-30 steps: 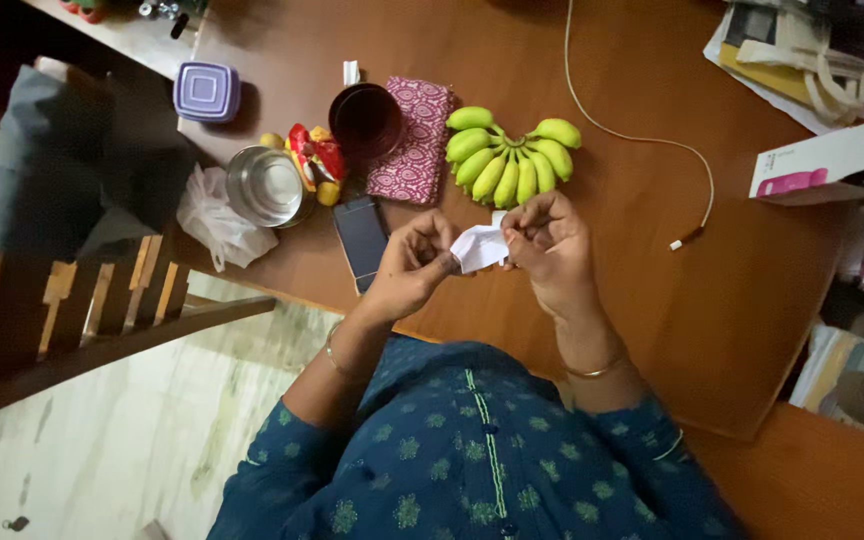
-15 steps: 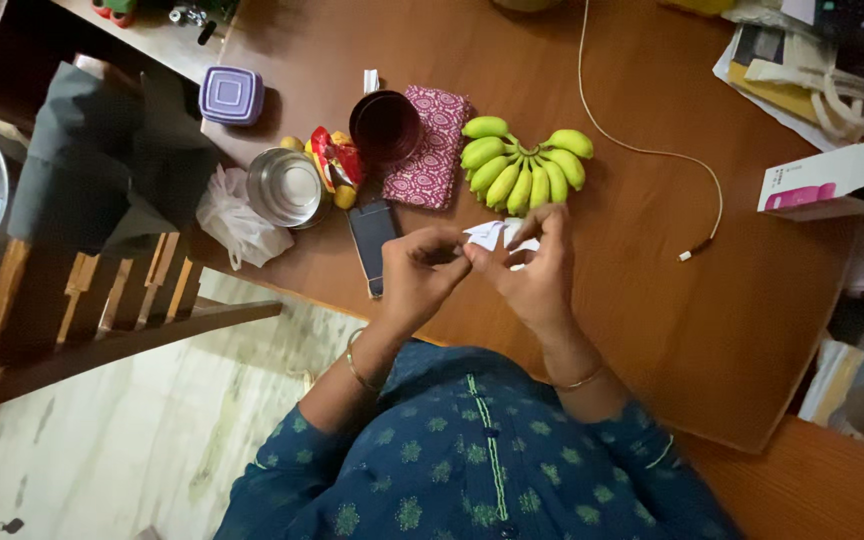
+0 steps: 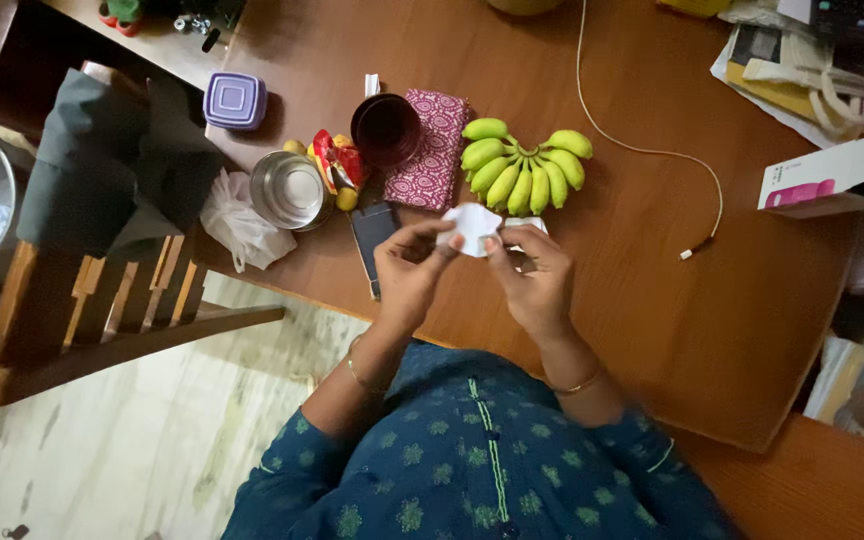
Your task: The person organizes items on a cluttered table, handling a plastic container, a roll of tape, a small white packet, a clay pot, and lemons. They open a cabinet to place the tape inside, then move the clay pot and lemons to different locations on the table and floor.
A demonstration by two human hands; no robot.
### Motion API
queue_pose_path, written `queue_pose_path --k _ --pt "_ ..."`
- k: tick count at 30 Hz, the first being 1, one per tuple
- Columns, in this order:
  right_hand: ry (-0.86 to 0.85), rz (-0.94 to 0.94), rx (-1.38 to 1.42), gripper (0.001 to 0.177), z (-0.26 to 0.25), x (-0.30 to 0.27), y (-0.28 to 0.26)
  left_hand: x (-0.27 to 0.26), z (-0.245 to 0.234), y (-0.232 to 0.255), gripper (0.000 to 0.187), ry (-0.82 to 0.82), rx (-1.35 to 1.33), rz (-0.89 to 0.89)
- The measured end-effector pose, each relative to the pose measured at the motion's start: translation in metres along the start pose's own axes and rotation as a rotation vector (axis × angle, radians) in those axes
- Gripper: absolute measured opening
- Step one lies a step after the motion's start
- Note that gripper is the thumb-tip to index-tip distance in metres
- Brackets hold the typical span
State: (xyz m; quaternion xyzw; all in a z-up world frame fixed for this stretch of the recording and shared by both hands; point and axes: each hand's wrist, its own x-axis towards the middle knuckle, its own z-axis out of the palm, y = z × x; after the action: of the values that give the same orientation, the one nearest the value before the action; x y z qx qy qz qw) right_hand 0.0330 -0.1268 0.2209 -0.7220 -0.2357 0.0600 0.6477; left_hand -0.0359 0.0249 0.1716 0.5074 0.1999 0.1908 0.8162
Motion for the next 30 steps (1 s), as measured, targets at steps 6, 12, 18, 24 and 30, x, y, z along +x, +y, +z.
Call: queue_pose_path --k 6,12,18,24,30 --pt "0.029 0.445 0.907 0.018 0.001 -0.004 0.039 0.001 0.006 0.007 0.042 -0.101 -0.421 -0.147" --pt "-0.049 0.454 0.793 0.026 -0.014 0.004 0.054 0.012 -0.003 0.003 0.043 -0.173 -0.025 -0.11" --pt "-0.098 0.434 0.662 0.041 -0.029 0.013 0.047 0.015 -0.001 -0.005 0.046 -0.068 0.088 0.057" --pt "-0.082 0.398 0.651 0.042 -0.028 0.006 0.047 0.012 0.002 -0.025 0.022 -0.088 0.391 0.092" --pt "-0.026 0.056 0.003 0.037 -0.037 -0.005 0.02 0.002 0.017 0.003 0.023 -0.261 0.245 0.031"
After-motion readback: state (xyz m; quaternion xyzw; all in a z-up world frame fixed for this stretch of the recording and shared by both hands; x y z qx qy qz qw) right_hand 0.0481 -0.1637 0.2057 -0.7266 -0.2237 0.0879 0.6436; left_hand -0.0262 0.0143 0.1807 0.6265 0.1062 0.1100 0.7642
